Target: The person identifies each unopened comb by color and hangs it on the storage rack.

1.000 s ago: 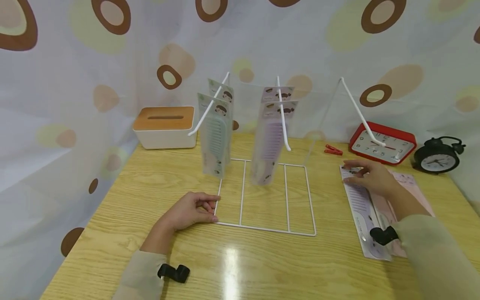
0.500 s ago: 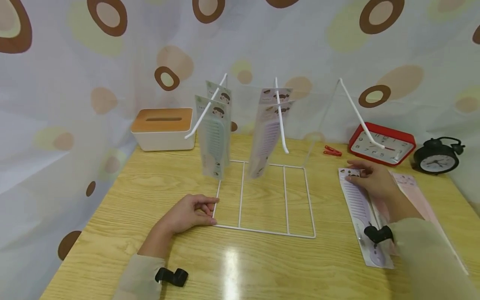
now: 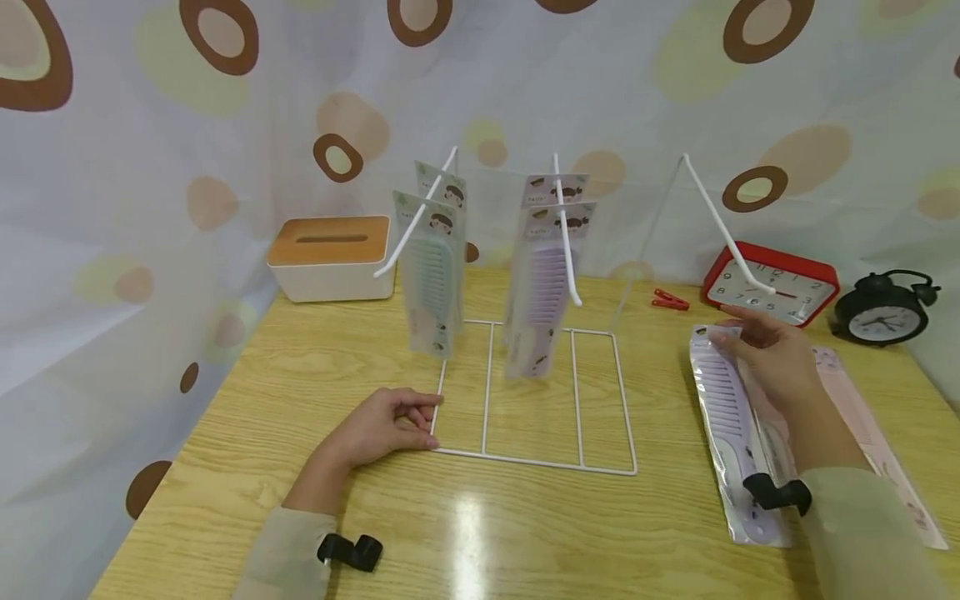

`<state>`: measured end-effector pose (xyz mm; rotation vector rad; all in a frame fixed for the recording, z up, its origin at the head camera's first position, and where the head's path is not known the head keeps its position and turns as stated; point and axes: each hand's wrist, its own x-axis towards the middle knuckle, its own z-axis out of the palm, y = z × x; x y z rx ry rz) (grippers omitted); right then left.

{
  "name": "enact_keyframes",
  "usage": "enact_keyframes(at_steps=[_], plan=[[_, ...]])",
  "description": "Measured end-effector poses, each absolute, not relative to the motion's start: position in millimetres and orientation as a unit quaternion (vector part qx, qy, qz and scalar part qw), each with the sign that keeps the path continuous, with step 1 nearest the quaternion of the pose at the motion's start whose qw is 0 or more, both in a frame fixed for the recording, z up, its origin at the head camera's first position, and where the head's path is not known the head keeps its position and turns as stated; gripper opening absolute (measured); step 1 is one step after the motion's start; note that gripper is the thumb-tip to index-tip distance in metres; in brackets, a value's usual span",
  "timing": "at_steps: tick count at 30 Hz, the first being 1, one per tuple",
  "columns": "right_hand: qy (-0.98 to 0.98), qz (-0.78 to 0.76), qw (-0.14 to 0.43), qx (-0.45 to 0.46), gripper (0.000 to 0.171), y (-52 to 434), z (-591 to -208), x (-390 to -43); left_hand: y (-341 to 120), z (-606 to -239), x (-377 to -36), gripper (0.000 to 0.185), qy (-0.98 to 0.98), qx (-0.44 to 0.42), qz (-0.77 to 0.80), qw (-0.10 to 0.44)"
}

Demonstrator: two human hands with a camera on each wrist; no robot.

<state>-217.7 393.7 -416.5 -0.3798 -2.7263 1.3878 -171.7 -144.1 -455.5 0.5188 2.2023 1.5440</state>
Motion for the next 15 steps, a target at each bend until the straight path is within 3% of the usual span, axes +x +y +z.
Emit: enact_keyframes(at_steps=[8,15], plan=[[-0.740,0.657,0.092,-0.109,0.059,378,-375,-191,-144,-455,-172,0.063,0.788,0.187,0.551,0.202],[-0.630,0.765,0.086,-0.099,0.045,363,-345,-167,-146,-455,-172,0.063,0.791,0.188,0.547,0.200]])
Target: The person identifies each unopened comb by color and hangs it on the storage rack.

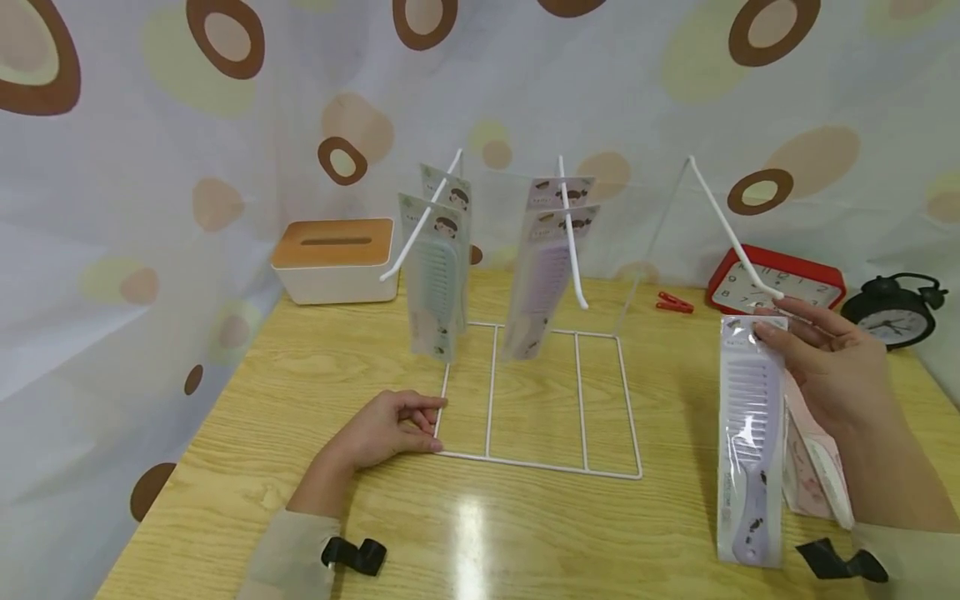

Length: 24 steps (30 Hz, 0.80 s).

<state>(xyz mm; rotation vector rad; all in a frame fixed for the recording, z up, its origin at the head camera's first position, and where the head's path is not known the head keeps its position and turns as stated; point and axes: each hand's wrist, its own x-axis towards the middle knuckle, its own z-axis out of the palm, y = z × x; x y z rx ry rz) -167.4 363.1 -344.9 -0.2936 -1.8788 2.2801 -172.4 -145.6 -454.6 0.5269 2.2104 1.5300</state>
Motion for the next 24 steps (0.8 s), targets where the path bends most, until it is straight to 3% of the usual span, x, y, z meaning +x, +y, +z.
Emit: enact_keyframes(at_steps=[6,13,18,24], plan=[[-0.599,0.798,0.061,0.005,0.023,347,-332,-148,-150,-456,-171,0.063,0.793,0.187,0.547,0.192],[-0.524,0.837,0.048,0.150,0.032,316,-324,-127,-147,-458,-170,0.063,0.784,0.182,0.558,0.202],[-0.471,0.829,-0.006,0.303,0.037,284,-322,-123,-146,-457,-170,0.063,0.786,0.185,0.555,0.199],[-0.499,0.808,0.001,0.313,0.037,238,-310,-124,-145,-456,-172,0.063,0.789,0.185,0.552,0.198]])
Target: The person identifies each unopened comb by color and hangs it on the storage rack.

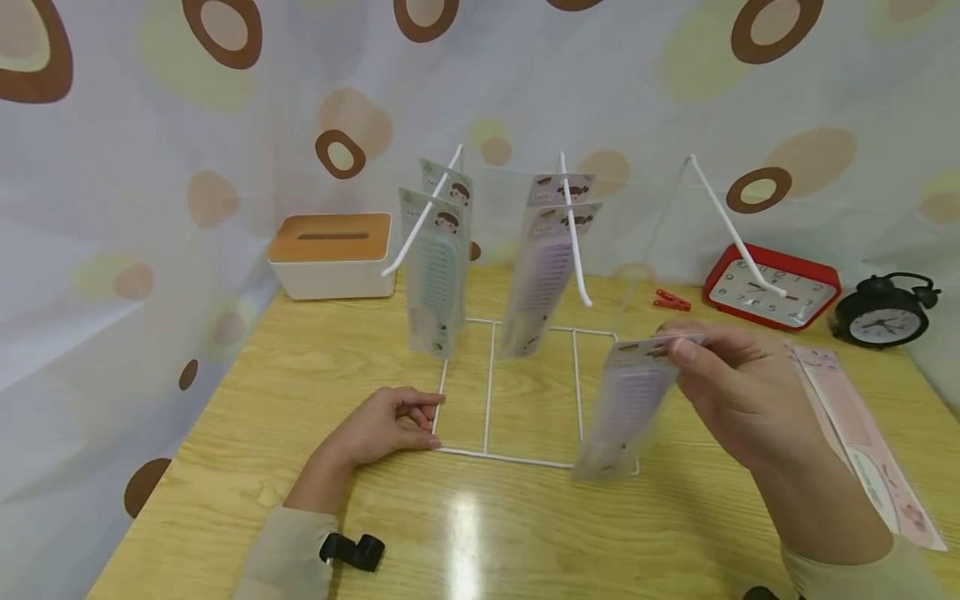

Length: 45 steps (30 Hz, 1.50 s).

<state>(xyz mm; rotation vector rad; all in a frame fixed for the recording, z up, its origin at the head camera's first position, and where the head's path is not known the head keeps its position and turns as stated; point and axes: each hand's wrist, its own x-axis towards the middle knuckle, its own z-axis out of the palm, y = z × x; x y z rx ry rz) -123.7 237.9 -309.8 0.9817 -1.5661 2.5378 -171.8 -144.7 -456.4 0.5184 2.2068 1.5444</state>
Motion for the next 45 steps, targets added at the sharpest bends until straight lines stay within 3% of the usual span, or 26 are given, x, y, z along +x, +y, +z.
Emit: enact_keyframes(at_steps=[4,15,26,33,45], plan=[[-0.483,0.816,0.022,0.318,0.033,212,-295,-125,-143,-456,-173,0.063,0.788,0.188,0.551,0.200],[-0.522,0.790,0.151,0.286,0.023,167,-268,-123,-141,-456,-175,0.062,0.787,0.189,0.551,0.202],[-0.552,0.780,0.157,0.249,0.023,163,-268,-129,-137,-452,-175,0.062,0.780,0.176,0.561,0.215],[-0.582,0.777,0.172,0.168,0.019,160,-272,-150,-139,-455,-176,0.062,0.782,0.180,0.558,0.213],[-0.585,0.779,0.182,0.131,0.021,154,-280,-184,-144,-455,-172,0.063,0.782,0.180,0.558,0.210]])
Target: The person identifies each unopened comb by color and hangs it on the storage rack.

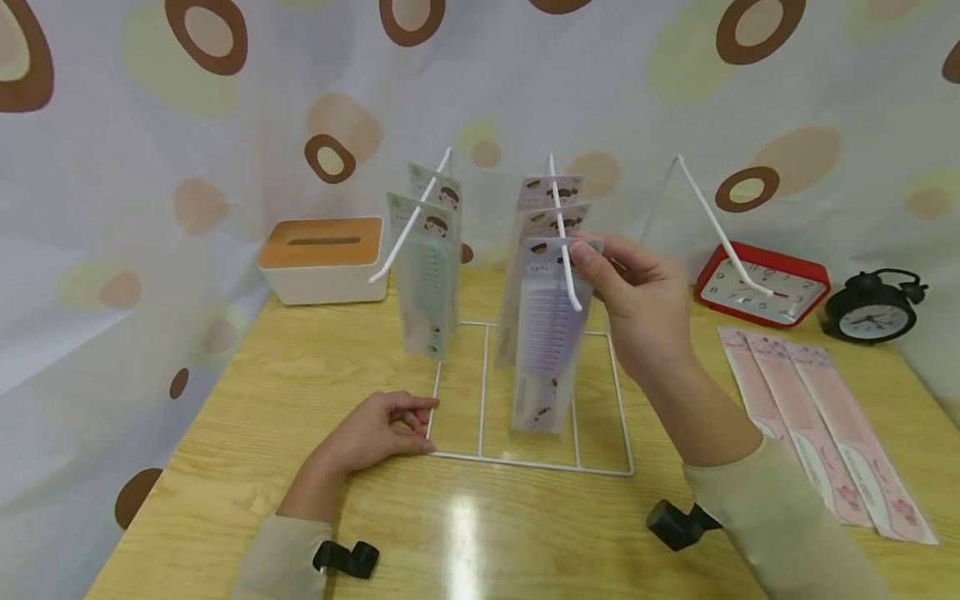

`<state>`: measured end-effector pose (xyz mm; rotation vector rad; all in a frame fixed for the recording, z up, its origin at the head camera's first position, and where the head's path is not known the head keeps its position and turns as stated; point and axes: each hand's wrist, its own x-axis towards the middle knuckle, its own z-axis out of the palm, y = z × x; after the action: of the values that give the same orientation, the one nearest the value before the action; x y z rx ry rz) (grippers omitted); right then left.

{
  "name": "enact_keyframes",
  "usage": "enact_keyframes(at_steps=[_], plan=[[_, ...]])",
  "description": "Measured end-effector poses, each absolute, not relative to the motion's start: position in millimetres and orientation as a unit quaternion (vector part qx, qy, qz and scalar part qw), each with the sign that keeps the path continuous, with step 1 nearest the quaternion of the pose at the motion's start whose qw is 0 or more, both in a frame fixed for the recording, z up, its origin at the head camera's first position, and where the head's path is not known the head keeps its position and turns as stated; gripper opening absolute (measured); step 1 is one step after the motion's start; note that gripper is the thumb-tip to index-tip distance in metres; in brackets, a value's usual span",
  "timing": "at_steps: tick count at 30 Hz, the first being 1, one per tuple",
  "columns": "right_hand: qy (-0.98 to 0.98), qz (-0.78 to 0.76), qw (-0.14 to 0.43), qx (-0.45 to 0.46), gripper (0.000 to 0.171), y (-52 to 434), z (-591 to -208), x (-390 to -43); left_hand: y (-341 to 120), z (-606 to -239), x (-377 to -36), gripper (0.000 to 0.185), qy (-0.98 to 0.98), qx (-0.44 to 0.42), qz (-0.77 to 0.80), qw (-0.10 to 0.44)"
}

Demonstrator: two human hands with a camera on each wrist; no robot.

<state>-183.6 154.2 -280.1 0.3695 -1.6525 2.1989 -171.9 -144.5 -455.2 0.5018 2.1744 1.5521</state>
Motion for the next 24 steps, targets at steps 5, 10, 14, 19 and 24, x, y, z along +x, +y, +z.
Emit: enact_keyframes(at_steps=[5,10,14,19,24], plan=[[-0.584,0.780,0.170,0.145,0.026,158,-281,-187,-143,-453,-172,0.063,0.784,0.179,0.556,0.209],[-0.611,0.760,0.163,0.149,0.024,163,-284,-186,-144,-453,-172,0.063,0.784,0.178,0.557,0.210],[-0.628,0.744,0.166,0.156,0.025,169,-287,-183,-143,-454,-172,0.063,0.784,0.176,0.556,0.213],[-0.646,0.730,0.171,0.148,0.025,178,-291,-178,-143,-455,-173,0.063,0.785,0.178,0.553,0.215],[-0.654,0.728,0.152,0.141,0.026,186,-300,-175,-143,-456,-172,0.062,0.788,0.180,0.549,0.214]])
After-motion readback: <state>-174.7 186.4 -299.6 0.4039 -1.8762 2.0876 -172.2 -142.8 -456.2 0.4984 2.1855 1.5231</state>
